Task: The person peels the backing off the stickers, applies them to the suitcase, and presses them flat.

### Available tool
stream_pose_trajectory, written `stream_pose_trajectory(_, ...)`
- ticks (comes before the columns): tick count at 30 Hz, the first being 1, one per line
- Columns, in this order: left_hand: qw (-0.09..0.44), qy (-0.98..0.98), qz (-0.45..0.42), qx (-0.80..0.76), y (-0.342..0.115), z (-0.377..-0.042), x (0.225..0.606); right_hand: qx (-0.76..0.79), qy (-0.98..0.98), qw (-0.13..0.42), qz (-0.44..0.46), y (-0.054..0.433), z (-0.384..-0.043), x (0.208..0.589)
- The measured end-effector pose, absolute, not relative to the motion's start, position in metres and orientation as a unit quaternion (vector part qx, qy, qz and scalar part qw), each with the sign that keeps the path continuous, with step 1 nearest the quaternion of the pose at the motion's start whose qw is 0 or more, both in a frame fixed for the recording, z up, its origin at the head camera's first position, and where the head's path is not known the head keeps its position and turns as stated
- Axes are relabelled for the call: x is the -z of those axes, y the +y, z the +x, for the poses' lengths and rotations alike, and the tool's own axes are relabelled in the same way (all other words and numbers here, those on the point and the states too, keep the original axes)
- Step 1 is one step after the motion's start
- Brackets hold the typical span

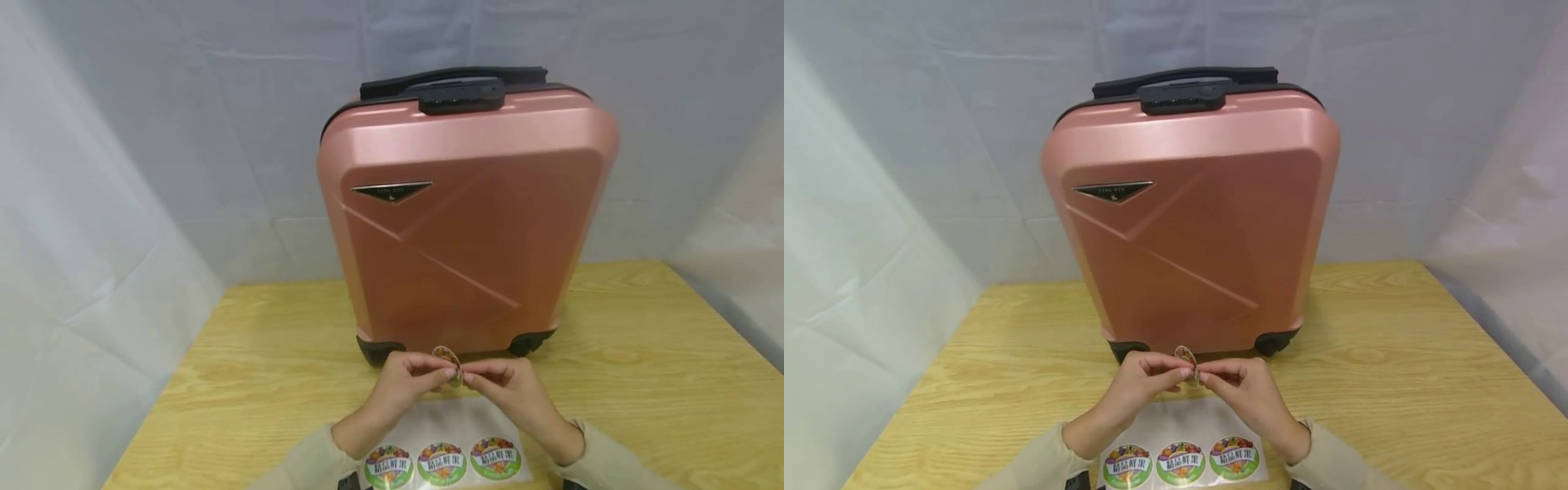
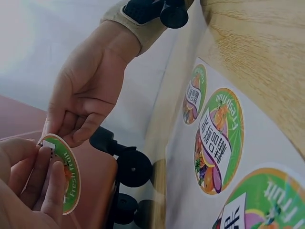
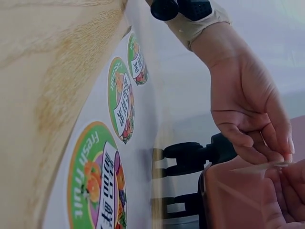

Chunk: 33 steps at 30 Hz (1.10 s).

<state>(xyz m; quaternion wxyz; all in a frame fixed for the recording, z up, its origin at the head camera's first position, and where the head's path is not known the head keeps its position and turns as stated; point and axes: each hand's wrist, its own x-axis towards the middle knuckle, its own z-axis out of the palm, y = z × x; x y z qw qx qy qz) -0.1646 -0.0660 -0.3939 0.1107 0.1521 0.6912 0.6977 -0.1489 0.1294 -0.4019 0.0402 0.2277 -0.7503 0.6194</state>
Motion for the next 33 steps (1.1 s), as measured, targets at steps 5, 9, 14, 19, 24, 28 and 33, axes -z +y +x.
stream_pose_trajectory(5, 0.106, 0.698, 0.170, -0.688, -0.064, -0.165, 0.395, -0.620, -0.751, 0.046, 0.221, 0.130, -0.149, 0.403)
stream_pose_trajectory(9, 0.104, 0.697, 0.180, -0.687, -0.065, -0.166, 0.395, -0.629, -0.750, 0.038, 0.201, 0.129, -0.149, 0.401)
stream_pose_trajectory(14, 0.080, 0.699, 0.183, -0.686, -0.071, -0.166, 0.393, -0.630, -0.753, 0.044, 0.182, 0.131, -0.149, 0.401)
stream_pose_trajectory(19, 0.047, 0.718, 0.153, -0.677, -0.080, -0.167, 0.391, -0.641, -0.749, 0.054, 0.161, 0.136, -0.149, 0.399)
stream_pose_trajectory(24, 0.039, 0.732, 0.135, -0.667, -0.084, -0.170, 0.391, -0.662, -0.734, 0.052, 0.141, 0.141, -0.148, 0.396)
stream_pose_trajectory(28, 0.038, 0.731, 0.122, -0.670, -0.086, -0.172, 0.392, -0.669, -0.728, 0.049, 0.141, 0.142, -0.147, 0.394)
stream_pose_trajectory(33, 0.050, 0.726, 0.115, -0.676, -0.086, -0.172, 0.394, -0.679, -0.715, 0.045, 0.158, 0.144, -0.146, 0.395)
